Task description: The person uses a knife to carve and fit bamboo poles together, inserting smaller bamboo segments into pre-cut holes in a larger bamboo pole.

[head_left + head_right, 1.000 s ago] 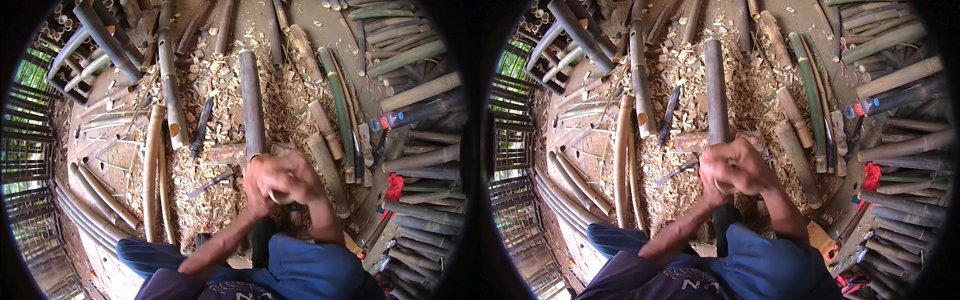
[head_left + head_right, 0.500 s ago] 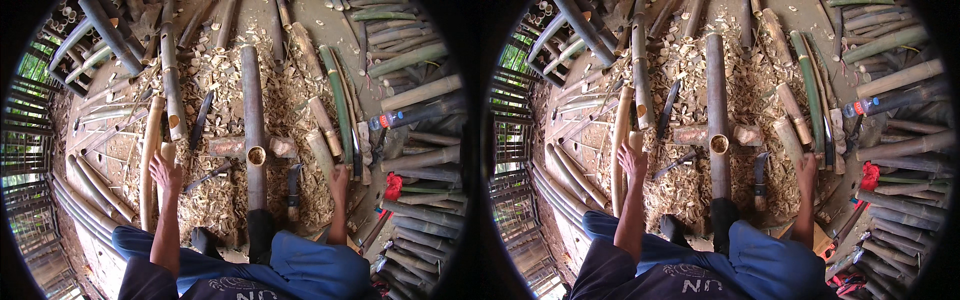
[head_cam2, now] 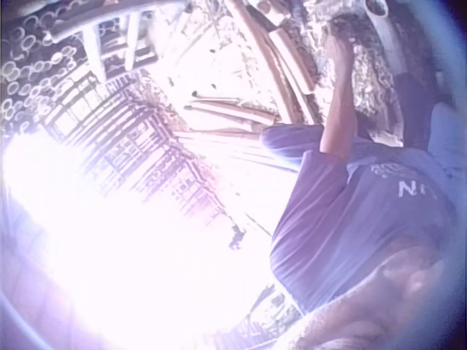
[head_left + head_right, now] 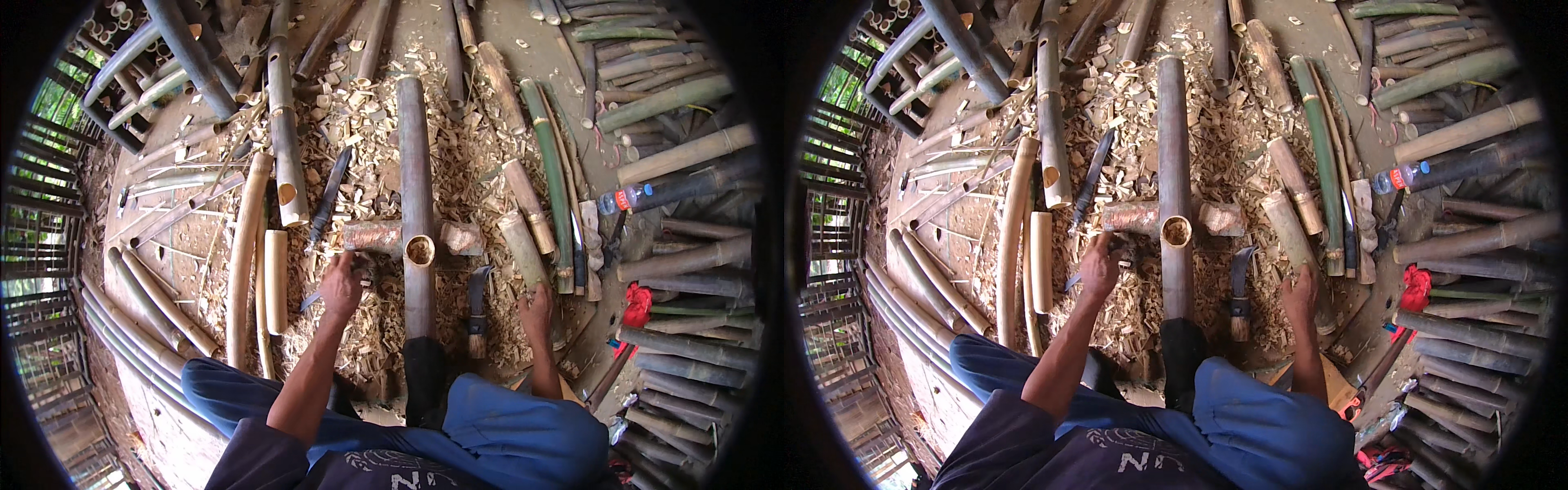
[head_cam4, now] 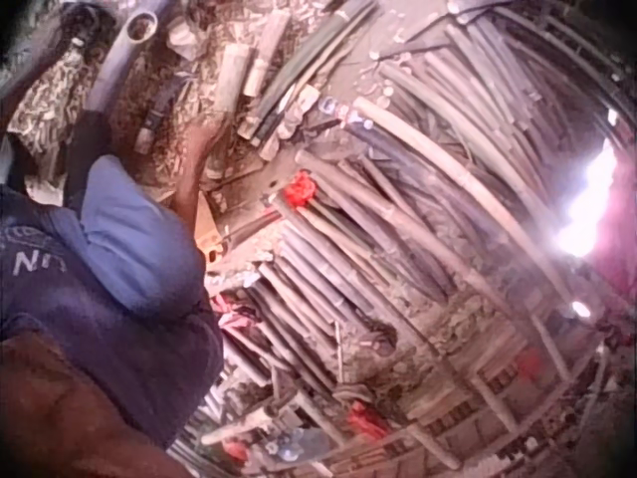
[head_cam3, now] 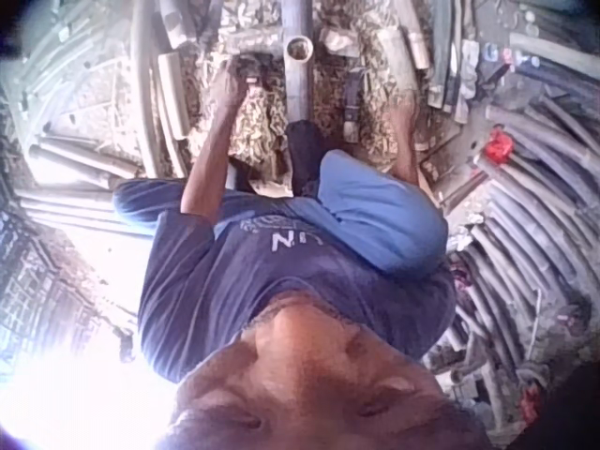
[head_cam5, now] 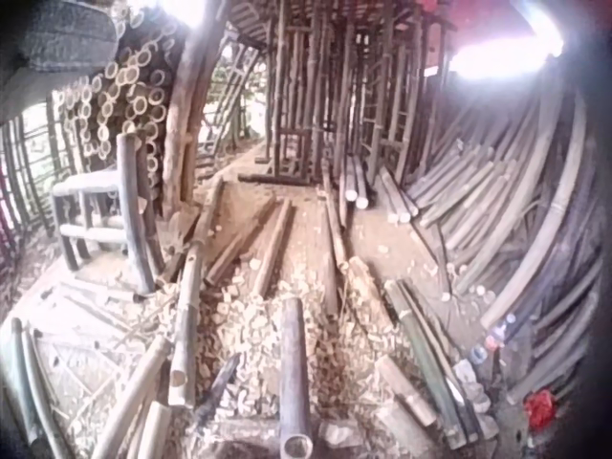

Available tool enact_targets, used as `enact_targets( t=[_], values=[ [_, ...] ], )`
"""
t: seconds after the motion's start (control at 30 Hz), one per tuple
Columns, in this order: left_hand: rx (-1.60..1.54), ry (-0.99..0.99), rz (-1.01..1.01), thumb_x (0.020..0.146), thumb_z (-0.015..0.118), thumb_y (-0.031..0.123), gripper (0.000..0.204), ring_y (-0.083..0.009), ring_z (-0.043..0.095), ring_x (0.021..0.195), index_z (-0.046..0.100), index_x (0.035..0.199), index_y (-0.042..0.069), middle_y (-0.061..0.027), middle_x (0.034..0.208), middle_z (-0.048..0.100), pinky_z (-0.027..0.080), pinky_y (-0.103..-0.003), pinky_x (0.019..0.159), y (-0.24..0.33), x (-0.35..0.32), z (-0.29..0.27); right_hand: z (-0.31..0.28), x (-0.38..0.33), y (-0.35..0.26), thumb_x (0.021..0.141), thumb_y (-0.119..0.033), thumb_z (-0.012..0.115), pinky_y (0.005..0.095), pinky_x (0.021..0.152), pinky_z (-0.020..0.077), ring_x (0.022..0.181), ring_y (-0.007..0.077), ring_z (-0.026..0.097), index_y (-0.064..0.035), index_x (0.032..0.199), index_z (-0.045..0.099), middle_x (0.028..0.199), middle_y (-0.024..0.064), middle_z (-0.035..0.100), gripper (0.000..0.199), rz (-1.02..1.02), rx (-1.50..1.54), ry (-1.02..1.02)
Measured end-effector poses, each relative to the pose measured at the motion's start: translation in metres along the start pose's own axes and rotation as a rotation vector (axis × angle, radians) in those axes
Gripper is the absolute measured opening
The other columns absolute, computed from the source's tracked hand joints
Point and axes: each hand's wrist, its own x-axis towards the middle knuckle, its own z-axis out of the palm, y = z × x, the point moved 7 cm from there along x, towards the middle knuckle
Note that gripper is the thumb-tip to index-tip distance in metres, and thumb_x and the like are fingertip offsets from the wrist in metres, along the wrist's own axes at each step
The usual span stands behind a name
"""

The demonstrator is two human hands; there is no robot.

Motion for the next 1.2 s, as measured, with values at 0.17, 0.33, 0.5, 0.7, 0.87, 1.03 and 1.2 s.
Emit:
enact_targets(
  t=[0.17, 0.33, 0.5, 0.7, 0.87, 1.03, 1.2],
  values=[
    [-0.328, 0.318, 0.092, 0.099, 0.064, 0.025, 0.029, -0.0142, 0.062, 0.074, 0.061, 0.122, 0.009, -0.0054, 0.088, 0.065, 0.052, -0.032, 0.061, -0.03, 0.016, -0.07, -0.006, -0.003, -0.028, 0.09, -0.023, 0.067, 0.0543, 0.089, 0.0455, 0.109, 0.0455, 0.056, 0.0041, 0.115, 0.052, 0.115, 0.0252, 0.058, 0.04, -0.068, -0.125, 0.031],
    [-1.3, 0.135, -0.211, 0.103, 0.055, 0.03, 0.026, -0.0102, 0.055, 0.071, 0.058, 0.122, 0.012, 0.0012, 0.079, 0.055, 0.046, -0.027, 0.06, -0.026, 0.025, -0.07, 0.002, -0.012, -0.025, 0.087, -0.023, 0.071, 0.0539, 0.088, 0.0458, 0.107, 0.0457, 0.057, -0.001, 0.117, 0.052, 0.115, 0.0246, 0.056, 0.042, -0.083, 0.041, -0.213],
    [-1.783, -0.212, -0.191, 0.108, 0.041, 0.038, 0.034, -0.0149, 0.051, 0.078, 0.054, 0.124, 0.011, -0.0014, 0.088, 0.053, 0.045, -0.032, 0.068, 0.064, 0.052, -0.065, -0.042, -0.01, -0.024, 0.078, -0.027, 0.08, 0.0555, 0.098, 0.0429, 0.123, 0.0406, 0.048, -0.0045, 0.136, 0.044, 0.132, 0.0196, 0.047, 0.072, 0.107, -0.263, 0.146],
    [-1.829, -0.446, -0.027, 0.104, 0.046, 0.048, 0.05, -0.0165, 0.049, 0.074, 0.054, 0.12, 0.002, -0.0039, 0.083, 0.05, 0.044, -0.03, 0.064, 0.16, 0.077, -0.066, -0.017, 0.016, 0.048, 0.074, -0.029, 0.082, 0.0528, 0.102, 0.0425, 0.125, 0.0427, 0.049, -0.0032, 0.142, 0.04, 0.138, 0.0239, 0.047, 0.084, 0.129, -0.167, -0.135],
    [-0.935, -0.269, 0.602, 0.085, 0.072, 0.024, 0.023, -0.0221, 0.062, 0.071, 0.063, 0.1, 0.009, -0.005, 0.074, 0.06, 0.054, -0.039, 0.066, 0.254, 0.017, -0.041, -0.035, 0.008, 0.025, 0.073, -0.026, 0.081, 0.0474, 0.103, 0.0437, 0.127, 0.0408, 0.051, 0.0011, 0.143, 0.038, 0.138, 0.0264, 0.05, 0.087, 0.201, 0.186, -0.277],
    [-0.091, -0.317, 0.917, 0.08, 0.076, 0.025, 0.026, -0.0283, 0.07, 0.08, 0.066, 0.098, 0.01, -0.0107, 0.087, 0.07, 0.054, -0.043, 0.068, 0.274, -0.05, 0.048, -0.064, -0.052, 0.008, 0.072, -0.021, 0.08, 0.041, 0.098, 0.0472, 0.114, 0.0267, 0.058, -0.0017, 0.144, 0.038, 0.125, 0.0148, 0.058, 0.086, 0.227, 0.882, -0.185],
    [0.102, -0.408, 0.735, 0.074, 0.079, 0.024, 0.03, -0.0349, 0.069, 0.087, 0.067, 0.099, 0.014, -0.0105, 0.089, 0.071, 0.054, -0.047, 0.072, 0.256, -0.051, 0.078, -0.078, -0.105, -0.023, 0.072, -0.017, 0.077, 0.0367, 0.089, 0.052, 0.105, 0.0198, 0.058, -0.0027, 0.144, 0.038, 0.117, 0.0098, 0.057, 0.083, 0.31, 1.188, -0.155]
  ],
)
